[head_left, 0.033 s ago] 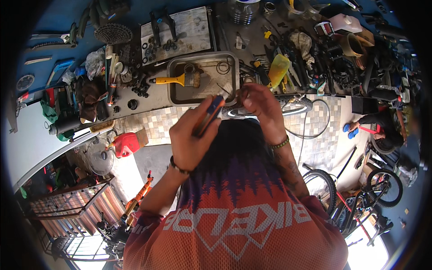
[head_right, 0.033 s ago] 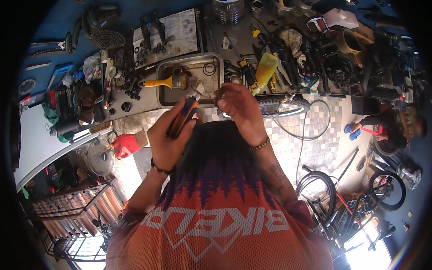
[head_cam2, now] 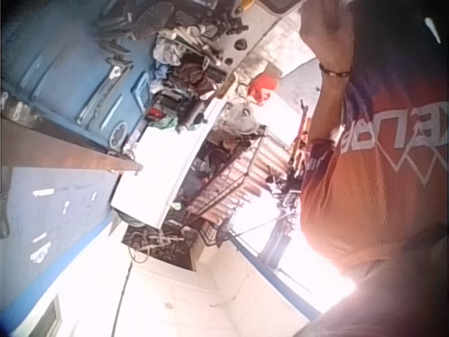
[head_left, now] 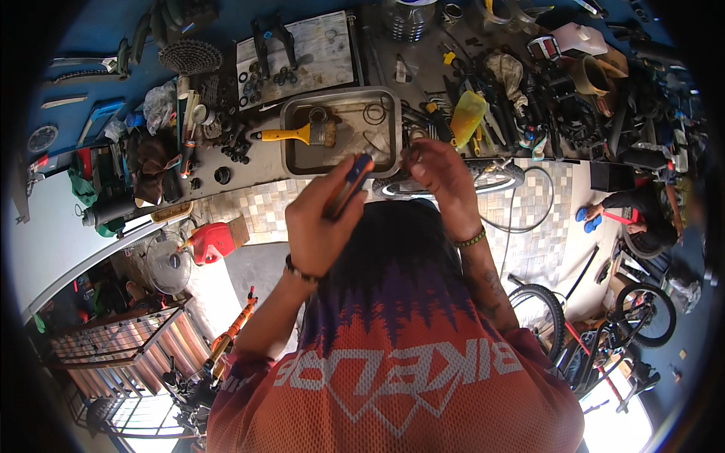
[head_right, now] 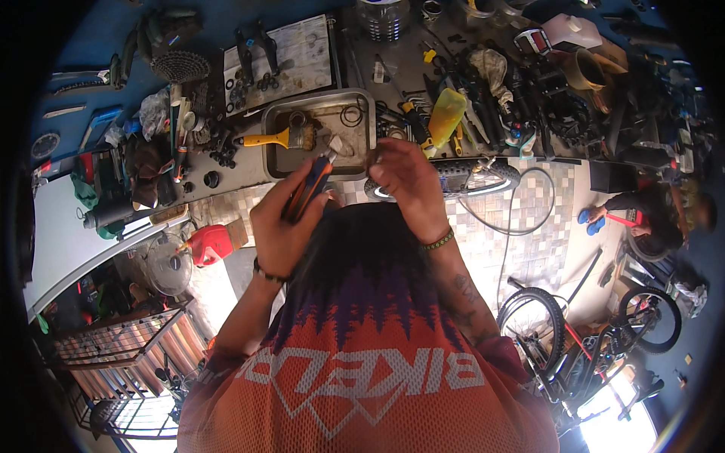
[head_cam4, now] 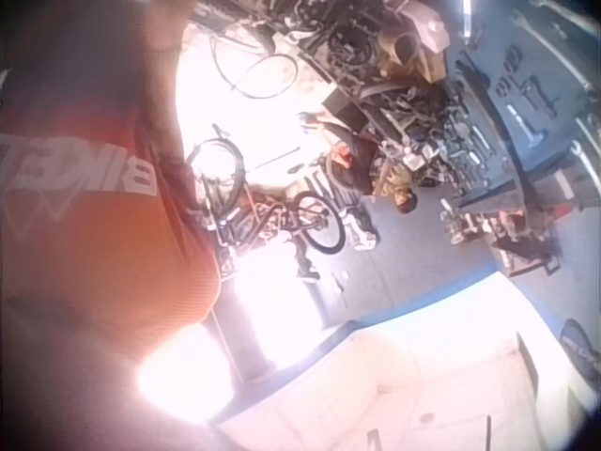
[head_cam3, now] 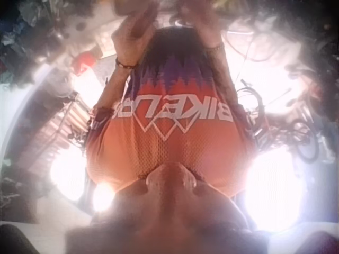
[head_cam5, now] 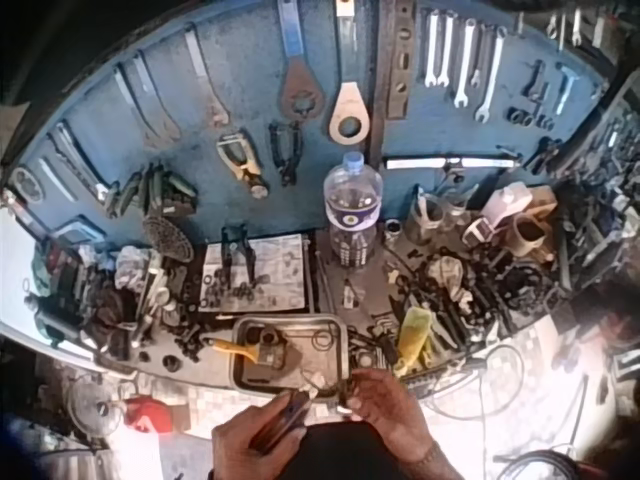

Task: The person removes the handlebar and stem from a bicycle mounted on a repair stand, then uses a screwdriver to scrape and clean a metal ring on a workbench. The person reassembles the handlebar and stem onto the bike frame and tightens the bolts.

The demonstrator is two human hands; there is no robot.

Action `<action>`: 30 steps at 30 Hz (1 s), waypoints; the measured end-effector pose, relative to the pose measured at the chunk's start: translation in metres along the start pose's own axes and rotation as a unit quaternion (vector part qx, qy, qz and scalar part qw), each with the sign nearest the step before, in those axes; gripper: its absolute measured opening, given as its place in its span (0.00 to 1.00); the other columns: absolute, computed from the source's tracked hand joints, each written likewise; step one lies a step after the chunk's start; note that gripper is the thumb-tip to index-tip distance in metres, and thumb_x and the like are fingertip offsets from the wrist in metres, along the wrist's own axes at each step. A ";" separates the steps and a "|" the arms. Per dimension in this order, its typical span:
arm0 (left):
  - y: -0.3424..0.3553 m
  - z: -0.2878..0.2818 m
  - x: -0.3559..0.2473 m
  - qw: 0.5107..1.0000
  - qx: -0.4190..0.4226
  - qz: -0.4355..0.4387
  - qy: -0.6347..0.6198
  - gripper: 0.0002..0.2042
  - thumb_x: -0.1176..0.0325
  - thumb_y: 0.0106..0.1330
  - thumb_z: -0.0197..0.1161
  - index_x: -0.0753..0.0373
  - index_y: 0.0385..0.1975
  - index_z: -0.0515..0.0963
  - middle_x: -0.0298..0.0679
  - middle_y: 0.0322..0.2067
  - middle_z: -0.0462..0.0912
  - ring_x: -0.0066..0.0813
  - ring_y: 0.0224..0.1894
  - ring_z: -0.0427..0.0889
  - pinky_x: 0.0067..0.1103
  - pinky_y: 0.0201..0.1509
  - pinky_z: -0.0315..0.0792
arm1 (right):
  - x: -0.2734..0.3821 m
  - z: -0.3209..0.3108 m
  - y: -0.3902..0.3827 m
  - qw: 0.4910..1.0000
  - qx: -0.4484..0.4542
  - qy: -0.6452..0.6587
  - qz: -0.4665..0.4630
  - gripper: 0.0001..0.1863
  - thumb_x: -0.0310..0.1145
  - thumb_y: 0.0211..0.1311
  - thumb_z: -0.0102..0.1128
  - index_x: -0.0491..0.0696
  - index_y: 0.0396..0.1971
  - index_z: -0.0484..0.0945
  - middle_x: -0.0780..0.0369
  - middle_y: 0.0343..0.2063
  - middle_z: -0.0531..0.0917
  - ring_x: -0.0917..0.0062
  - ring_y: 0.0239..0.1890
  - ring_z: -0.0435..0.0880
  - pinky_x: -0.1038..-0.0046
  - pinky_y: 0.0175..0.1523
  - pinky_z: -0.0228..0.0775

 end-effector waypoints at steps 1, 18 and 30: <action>0.007 0.008 0.015 1.000 0.004 0.000 0.021 0.26 0.71 0.61 0.77 0.59 0.62 0.84 0.47 0.42 0.91 0.47 0.41 0.91 0.32 0.46 0.83 | -0.005 -0.007 0.000 1.000 -0.013 -0.006 0.001 0.27 0.28 0.71 0.72 0.43 0.66 0.73 0.61 0.51 0.84 0.79 0.54 0.83 0.75 0.60 0.76; 0.111 0.061 0.076 0.903 0.216 -0.075 0.363 0.17 0.57 0.63 0.69 0.48 0.52 0.89 0.49 0.39 0.91 0.54 0.45 0.90 0.45 0.53 0.84 | -0.014 -0.027 -0.012 0.997 -0.065 -0.005 -0.029 0.29 0.25 0.69 0.73 0.40 0.66 0.71 0.60 0.48 0.82 0.77 0.52 0.85 0.73 0.59 0.80; 0.152 0.057 0.054 0.873 0.329 -0.055 0.356 0.17 0.59 0.61 0.69 0.58 0.47 0.90 0.50 0.42 0.91 0.52 0.47 0.90 0.40 0.56 0.82 | -0.017 0.010 0.011 0.998 -0.030 0.056 0.030 0.29 0.38 0.76 0.67 0.39 0.69 0.72 0.55 0.54 0.84 0.67 0.55 0.88 0.64 0.59 0.85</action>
Point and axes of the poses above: each hand's wrist, its own y-axis towards the middle knuckle, its own z-axis out of the palm, x = y × z, the point moved 7 cm from there along y, towards the middle knuckle
